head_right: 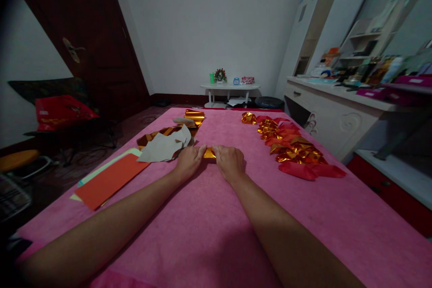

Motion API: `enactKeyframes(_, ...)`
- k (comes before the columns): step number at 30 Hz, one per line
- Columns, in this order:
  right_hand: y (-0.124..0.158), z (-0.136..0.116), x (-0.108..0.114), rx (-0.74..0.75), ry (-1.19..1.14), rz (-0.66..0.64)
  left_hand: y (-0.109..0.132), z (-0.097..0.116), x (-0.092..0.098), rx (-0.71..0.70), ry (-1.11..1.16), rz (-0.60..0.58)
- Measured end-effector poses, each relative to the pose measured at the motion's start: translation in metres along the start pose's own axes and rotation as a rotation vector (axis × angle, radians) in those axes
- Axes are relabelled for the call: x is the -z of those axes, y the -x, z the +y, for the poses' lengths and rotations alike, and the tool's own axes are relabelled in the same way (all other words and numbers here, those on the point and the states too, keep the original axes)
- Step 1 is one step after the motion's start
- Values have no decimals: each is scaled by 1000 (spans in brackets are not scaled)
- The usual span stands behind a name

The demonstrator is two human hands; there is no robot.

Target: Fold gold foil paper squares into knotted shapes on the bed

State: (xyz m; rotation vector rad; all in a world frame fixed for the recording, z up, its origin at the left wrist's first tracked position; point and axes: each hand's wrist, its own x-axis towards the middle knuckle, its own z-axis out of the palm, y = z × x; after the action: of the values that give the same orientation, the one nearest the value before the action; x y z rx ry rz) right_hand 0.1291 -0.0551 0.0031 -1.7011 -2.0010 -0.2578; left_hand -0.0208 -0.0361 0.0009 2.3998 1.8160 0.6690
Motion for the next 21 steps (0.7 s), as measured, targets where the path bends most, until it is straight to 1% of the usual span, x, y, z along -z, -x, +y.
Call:
enactKeyframes(5, 0, 1, -1, -19, -58, 57, 0, 2, 0, -25, 5, -10)
enactKeyframes(9, -1, 3, -2, -133, -91, 78, 3, 4, -1, -71, -14, 14)
enactKeyframes(12, -2, 4, -4, -195, -130, 91, 4, 6, -2, -72, -24, 22)
enactKeyframes(18, -2, 3, -5, -207, -157, 109, 3, 6, -2, -51, 9, 6)
enactKeyframes(21, -1, 2, -3, -168, -183, 125, 1, 4, -5, -49, 47, 23)
